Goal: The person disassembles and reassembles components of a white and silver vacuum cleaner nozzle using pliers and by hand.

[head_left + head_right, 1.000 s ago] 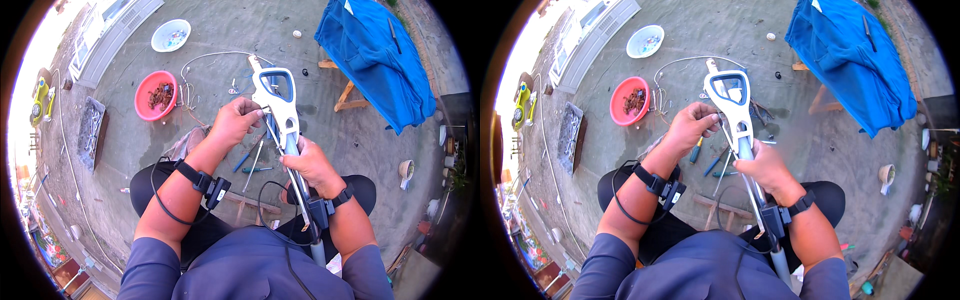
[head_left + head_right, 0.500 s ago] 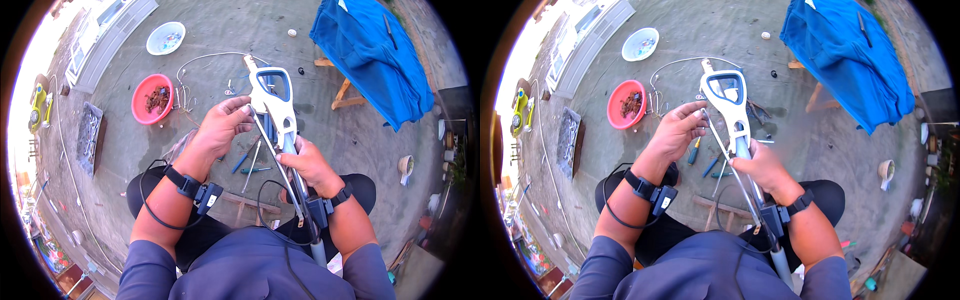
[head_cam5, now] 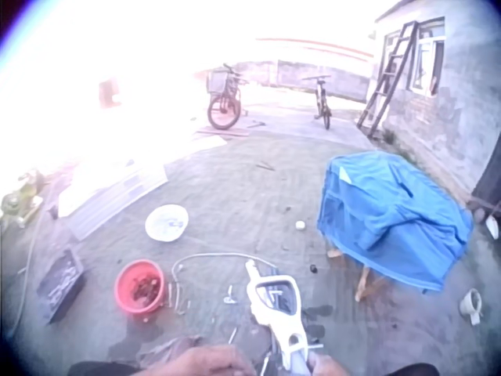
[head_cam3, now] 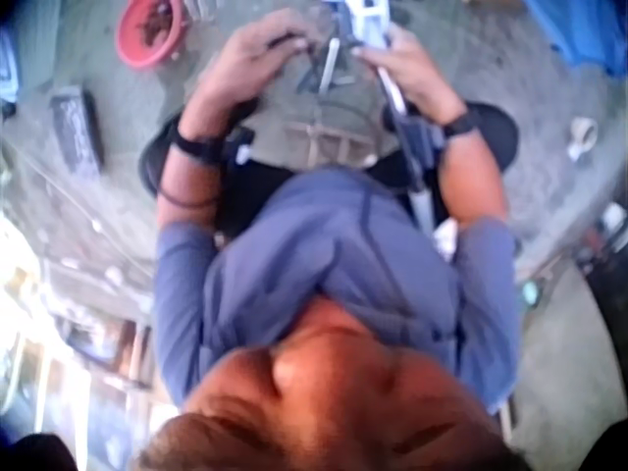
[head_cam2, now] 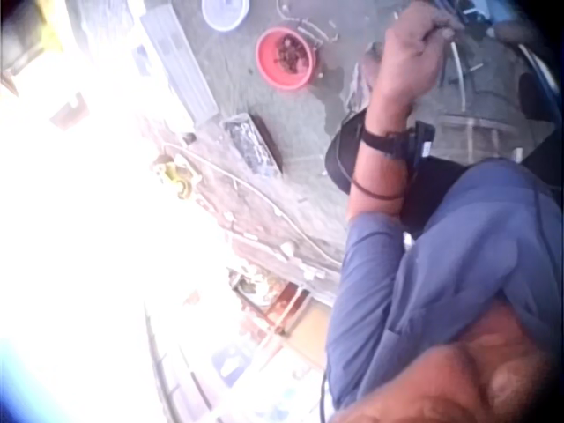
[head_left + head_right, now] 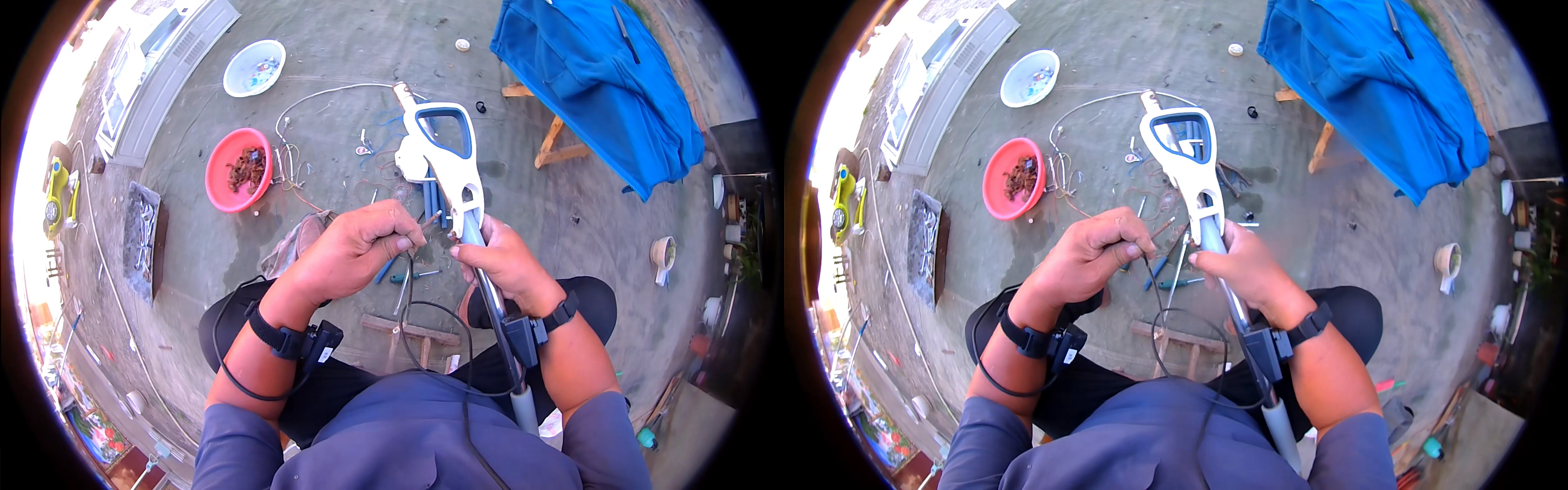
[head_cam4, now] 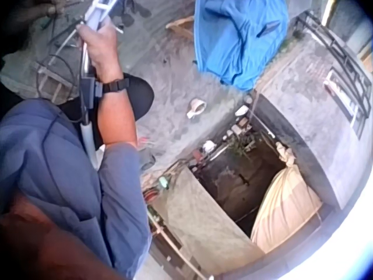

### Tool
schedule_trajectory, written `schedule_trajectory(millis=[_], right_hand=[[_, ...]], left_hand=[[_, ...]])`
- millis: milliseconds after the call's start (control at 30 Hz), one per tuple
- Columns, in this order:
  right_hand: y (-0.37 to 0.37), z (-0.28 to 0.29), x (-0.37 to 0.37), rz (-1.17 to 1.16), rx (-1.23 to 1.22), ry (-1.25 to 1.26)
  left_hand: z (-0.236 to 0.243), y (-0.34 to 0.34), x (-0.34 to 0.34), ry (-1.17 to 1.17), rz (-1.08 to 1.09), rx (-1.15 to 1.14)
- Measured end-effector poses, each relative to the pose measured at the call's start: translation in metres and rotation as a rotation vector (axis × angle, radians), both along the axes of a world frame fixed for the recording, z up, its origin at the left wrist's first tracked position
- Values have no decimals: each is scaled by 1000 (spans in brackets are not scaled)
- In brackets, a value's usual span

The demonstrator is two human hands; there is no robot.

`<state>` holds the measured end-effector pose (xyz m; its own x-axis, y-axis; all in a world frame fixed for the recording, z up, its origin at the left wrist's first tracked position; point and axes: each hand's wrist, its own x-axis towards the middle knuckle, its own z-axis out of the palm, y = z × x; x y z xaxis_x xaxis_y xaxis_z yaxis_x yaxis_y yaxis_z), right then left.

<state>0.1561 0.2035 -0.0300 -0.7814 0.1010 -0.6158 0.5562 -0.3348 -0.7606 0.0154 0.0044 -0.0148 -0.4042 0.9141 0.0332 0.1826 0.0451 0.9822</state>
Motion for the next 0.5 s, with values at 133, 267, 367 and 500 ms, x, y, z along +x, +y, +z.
schedule_trajectory(millis=[133, 267, 367, 500], right_hand=[[1, -5, 1, 10, -2, -5], [-1, -8, 0, 23, -24, 19], [0, -6, 1, 23, -28, 37], [0, -7, 1, 28, -31, 35]], left_hand=[[4, 3, -1, 50, -19, 5], [2, 8, 2, -13, -13, -59], [-1, 10, 4, -93, -8, -74], [-5, 10, 4, -171, -20, -67]])
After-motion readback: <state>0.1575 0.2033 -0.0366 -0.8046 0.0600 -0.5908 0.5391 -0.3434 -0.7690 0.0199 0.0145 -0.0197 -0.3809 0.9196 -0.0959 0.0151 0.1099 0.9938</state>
